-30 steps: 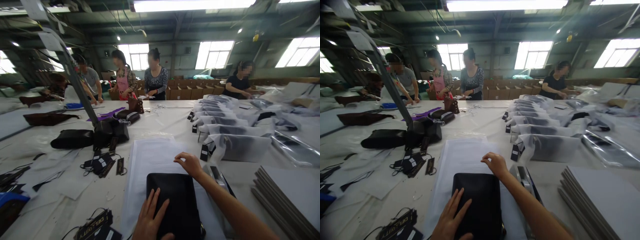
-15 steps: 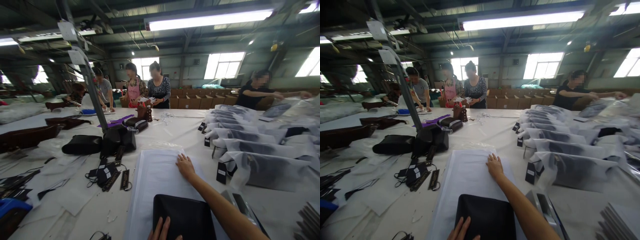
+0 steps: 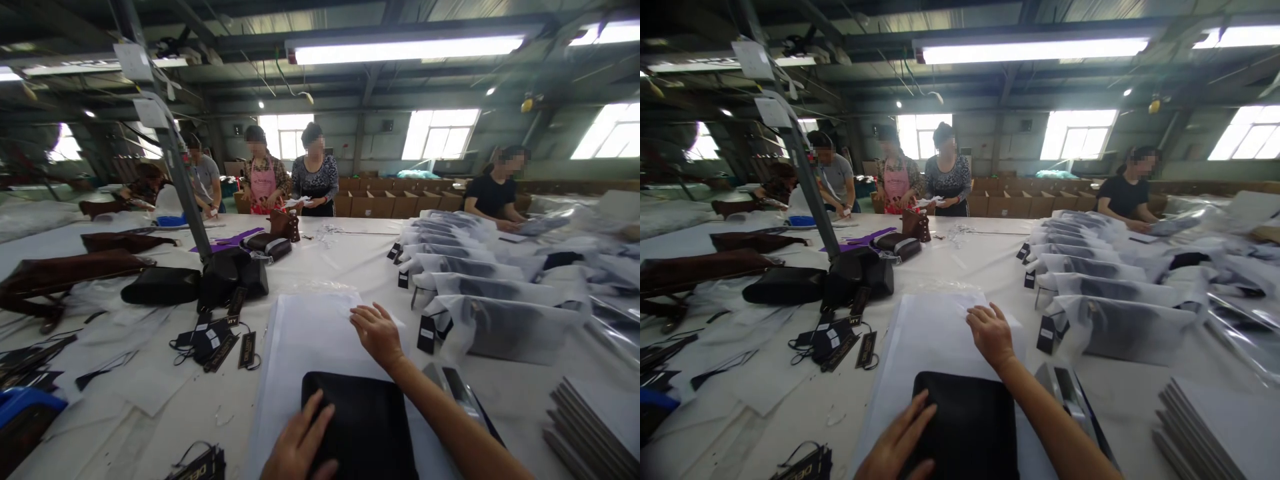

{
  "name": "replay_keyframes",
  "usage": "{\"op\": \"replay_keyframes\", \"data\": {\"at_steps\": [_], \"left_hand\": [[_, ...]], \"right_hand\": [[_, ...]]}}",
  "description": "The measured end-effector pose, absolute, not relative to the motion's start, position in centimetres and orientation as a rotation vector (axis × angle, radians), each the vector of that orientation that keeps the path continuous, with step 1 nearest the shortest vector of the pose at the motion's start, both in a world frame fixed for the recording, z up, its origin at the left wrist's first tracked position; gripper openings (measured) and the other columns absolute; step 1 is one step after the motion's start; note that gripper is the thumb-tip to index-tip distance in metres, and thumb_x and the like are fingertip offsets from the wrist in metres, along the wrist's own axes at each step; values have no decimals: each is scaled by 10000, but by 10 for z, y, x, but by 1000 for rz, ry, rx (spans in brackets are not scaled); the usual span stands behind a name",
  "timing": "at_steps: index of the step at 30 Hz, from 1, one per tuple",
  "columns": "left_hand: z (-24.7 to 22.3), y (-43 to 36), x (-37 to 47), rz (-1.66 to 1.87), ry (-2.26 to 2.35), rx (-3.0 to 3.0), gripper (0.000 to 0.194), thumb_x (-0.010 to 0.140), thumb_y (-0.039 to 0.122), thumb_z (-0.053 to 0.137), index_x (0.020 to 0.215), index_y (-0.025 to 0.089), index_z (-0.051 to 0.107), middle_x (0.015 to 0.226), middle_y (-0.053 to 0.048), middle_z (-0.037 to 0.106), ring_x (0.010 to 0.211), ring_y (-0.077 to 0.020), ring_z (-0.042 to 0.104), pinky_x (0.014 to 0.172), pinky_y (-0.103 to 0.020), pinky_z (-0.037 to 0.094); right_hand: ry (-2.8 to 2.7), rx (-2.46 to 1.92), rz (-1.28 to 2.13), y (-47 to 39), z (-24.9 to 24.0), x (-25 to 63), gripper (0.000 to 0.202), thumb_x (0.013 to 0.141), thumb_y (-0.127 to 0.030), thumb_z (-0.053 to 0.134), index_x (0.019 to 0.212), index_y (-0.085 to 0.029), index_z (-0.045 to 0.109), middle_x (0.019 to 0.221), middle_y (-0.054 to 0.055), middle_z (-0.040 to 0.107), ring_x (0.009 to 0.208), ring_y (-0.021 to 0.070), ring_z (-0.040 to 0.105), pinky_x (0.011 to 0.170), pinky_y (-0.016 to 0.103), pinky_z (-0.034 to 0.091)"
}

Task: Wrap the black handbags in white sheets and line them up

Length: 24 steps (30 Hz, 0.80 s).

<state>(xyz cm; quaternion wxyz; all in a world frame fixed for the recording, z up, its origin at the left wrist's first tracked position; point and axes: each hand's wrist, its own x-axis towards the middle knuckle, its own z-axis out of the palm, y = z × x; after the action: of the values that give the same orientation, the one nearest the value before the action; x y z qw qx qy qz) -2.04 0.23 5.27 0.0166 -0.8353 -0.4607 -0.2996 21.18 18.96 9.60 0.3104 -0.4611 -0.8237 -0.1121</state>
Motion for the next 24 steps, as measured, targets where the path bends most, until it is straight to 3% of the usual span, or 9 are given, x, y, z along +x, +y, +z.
{"op": "replay_keyframes", "data": {"at_steps": [3, 7, 9, 11, 13, 15, 17, 20, 24], "left_hand": [[105, 22, -23, -897, -1531, -2493, 638, 935, 213, 519, 1511, 296, 257, 1553, -85, 344, 1384, -274, 398, 1060, -441, 468], [165, 51, -10, -686, -1371, -2458, 697, 891, 159, 589, 1501, 289, 278, 1603, -108, 208, 1474, -343, 135, 1147, -627, 227], [183, 59, -4, -596, -1275, -2462, 725, 868, 122, 610, 1495, 285, 284, 1573, -115, 291, 1466, -349, 171, 1150, -668, 131], [192, 59, -2, -517, -1181, -2504, 634, 877, 75, 567, 1453, 248, 366, 1362, -106, 562, 1347, -310, 422, 1158, -668, 75], [192, 50, -3, -418, -1104, -2579, 440, 902, 51, 501, 1312, 208, 528, 990, -42, 698, 1047, -233, 623, 1175, -621, 118], [184, 34, -4, -317, -1062, -2659, 257, 921, 65, 482, 1078, 190, 642, 799, -13, 661, 841, -192, 630, 1137, -531, 298], [169, 14, -4, -275, -1077, -2721, 167, 928, 101, 506, 937, 186, 650, 814, -29, 646, 820, -198, 611, 976, -424, 480], [140, -13, -2, -329, -1141, -2770, 152, 934, 119, 517, 1004, 183, 635, 904, -49, 652, 874, -216, 605, 802, -357, 543], [106, -37, -3, -466, -1186, -2744, 236, 937, 83, 493, 1112, 184, 613, 987, -58, 659, 920, -209, 613, 810, -350, 548]], "right_hand": [[-2148, -1052, -402, 146, 111, 214, 217, 938, -158, 541, 1056, -263, 689, 1163, 3, 713, 1120, 186, 628, 1119, 437, 325], [-2139, -914, -483, 83, 120, 215, 247, 903, -110, 577, 1074, -260, 675, 1218, 1, 688, 1154, 196, 613, 1136, 455, 325], [-2149, -884, -485, 54, 121, 216, 258, 891, -95, 588, 1078, -254, 669, 1224, -1, 685, 1169, 197, 605, 1145, 456, 324], [-2164, -867, -471, 27, 121, 218, 260, 887, -90, 593, 1075, -254, 666, 1216, -9, 689, 1166, 195, 607, 1154, 456, 318], [-2186, -881, -458, 6, 119, 221, 276, 888, -109, 599, 1113, -258, 654, 1225, -7, 684, 1162, 192, 608, 1162, 450, 313], [-2209, -927, -467, -11, 117, 226, 359, 891, -139, 600, 1233, -248, 606, 1286, 21, 647, 1196, 201, 585, 1171, 445, 302], [-2226, -1008, -476, -23, 115, 230, 496, 885, -147, 592, 1368, -225, 510, 1387, 61, 564, 1284, 233, 510, 1186, 468, 270], [-2274, -1131, -407, -30, 108, 233, 652, 834, -77, 553, 1453, -225, 412, 1491, 71, 440, 1388, 291, 371, 1197, 558, 187], [-2376, -1058, -261, -31, 86, 231, 571, 800, -14, 498, 1330, -220, 560, 1406, 62, 547, 1334, 274, 454, 1187, 573, 212]]}}
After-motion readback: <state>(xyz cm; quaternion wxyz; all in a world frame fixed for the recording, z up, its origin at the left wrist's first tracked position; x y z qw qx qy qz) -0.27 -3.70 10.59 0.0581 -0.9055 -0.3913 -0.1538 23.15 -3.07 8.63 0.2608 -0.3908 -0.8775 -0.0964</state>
